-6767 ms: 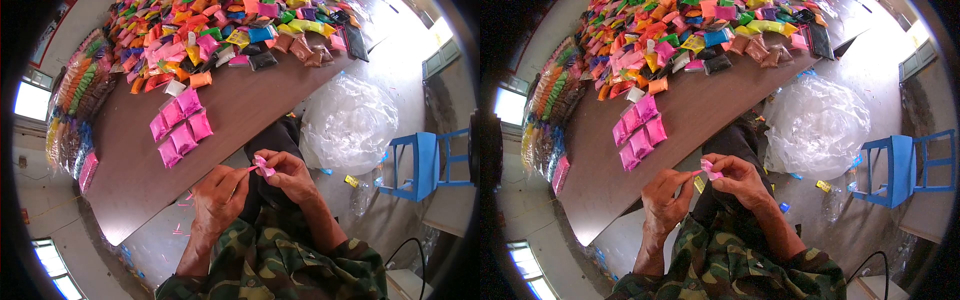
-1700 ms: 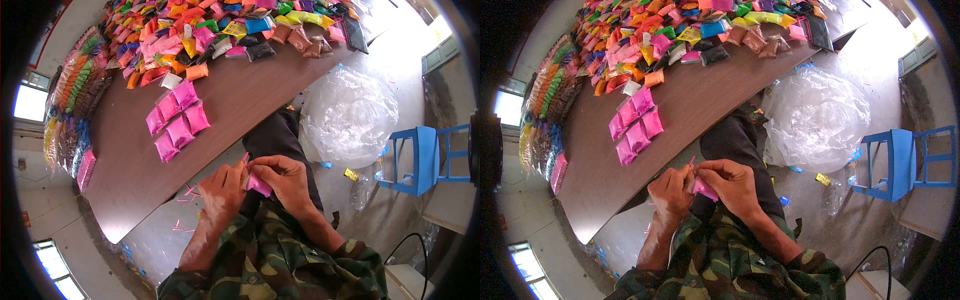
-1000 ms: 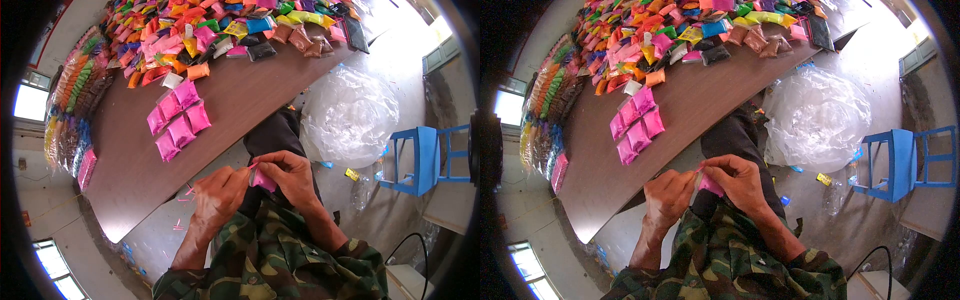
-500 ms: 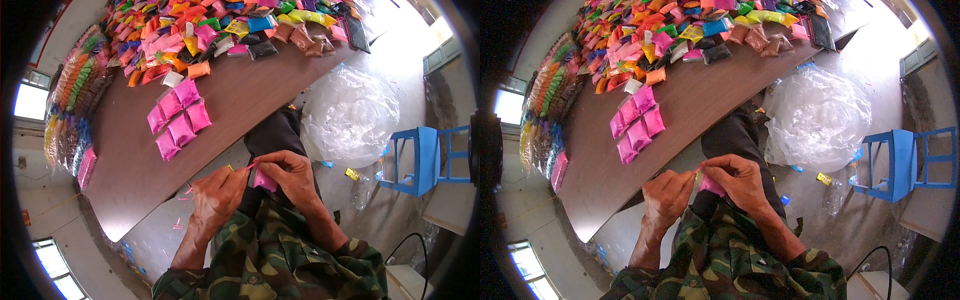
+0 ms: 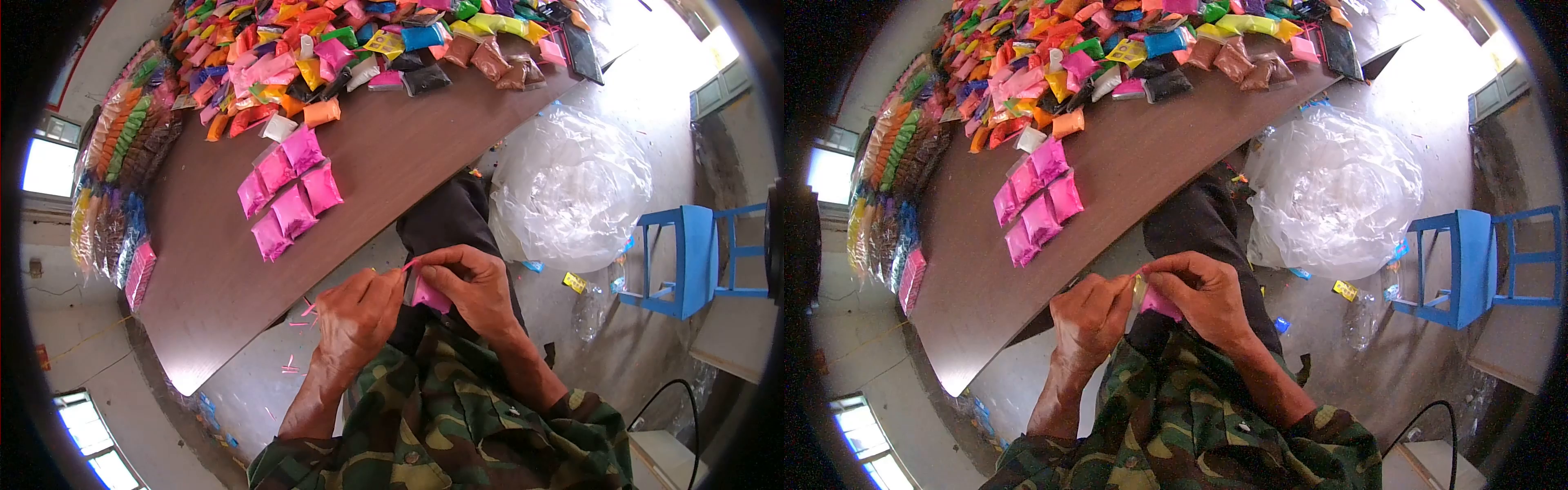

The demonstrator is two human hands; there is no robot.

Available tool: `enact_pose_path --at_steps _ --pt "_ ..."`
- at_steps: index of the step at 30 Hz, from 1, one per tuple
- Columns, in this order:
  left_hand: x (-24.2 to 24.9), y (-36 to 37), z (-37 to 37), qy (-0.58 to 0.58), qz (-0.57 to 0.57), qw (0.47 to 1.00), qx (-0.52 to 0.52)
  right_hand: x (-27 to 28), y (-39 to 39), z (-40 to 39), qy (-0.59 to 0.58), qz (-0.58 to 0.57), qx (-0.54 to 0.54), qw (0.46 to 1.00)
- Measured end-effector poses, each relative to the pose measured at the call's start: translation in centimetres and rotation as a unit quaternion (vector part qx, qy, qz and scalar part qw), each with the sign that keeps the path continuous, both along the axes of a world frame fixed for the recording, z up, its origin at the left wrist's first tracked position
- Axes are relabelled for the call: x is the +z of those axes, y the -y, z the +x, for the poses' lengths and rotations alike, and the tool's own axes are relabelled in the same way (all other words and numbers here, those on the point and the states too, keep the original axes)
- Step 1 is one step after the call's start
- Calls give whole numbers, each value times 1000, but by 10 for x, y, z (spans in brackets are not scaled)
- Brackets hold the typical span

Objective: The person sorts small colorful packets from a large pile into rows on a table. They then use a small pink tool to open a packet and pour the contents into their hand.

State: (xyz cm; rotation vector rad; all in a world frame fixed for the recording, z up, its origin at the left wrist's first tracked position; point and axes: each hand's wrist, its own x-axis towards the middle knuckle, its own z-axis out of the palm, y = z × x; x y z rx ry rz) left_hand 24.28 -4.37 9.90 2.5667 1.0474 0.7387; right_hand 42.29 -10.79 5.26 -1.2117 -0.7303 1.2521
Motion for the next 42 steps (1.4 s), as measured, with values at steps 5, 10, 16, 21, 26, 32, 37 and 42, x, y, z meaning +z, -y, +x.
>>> enact_pose_path --at_steps 5,10,16,21,26,32,37,42 --pt "-9 -2 1 86 -35 995 44 -3 -1 -1 -25 9 -11 1000" --pt "-3 1 0 135 -209 961 122 -4 -1 -1 -56 14 -15 998" --pt "-12 -7 3 154 -143 978 15 -5 0 -2 -55 17 -7 998" --pt "4 -1 5 107 -214 971 28 -3 1 -1 -21 6 3 1000" --pt "0 -5 -1 101 -187 977 6 0 1 0 -5 1 21 1000" --pt "-8 -7 -4 86 -152 985 -15 2 1 2 5 -12 59 998" --pt "-6 -4 -2 48 -163 985 5 -2 0 2 1 -11 57 998" --pt "-11 -3 -4 63 -157 985 14 -1 -2 5 11 -12 59 998"
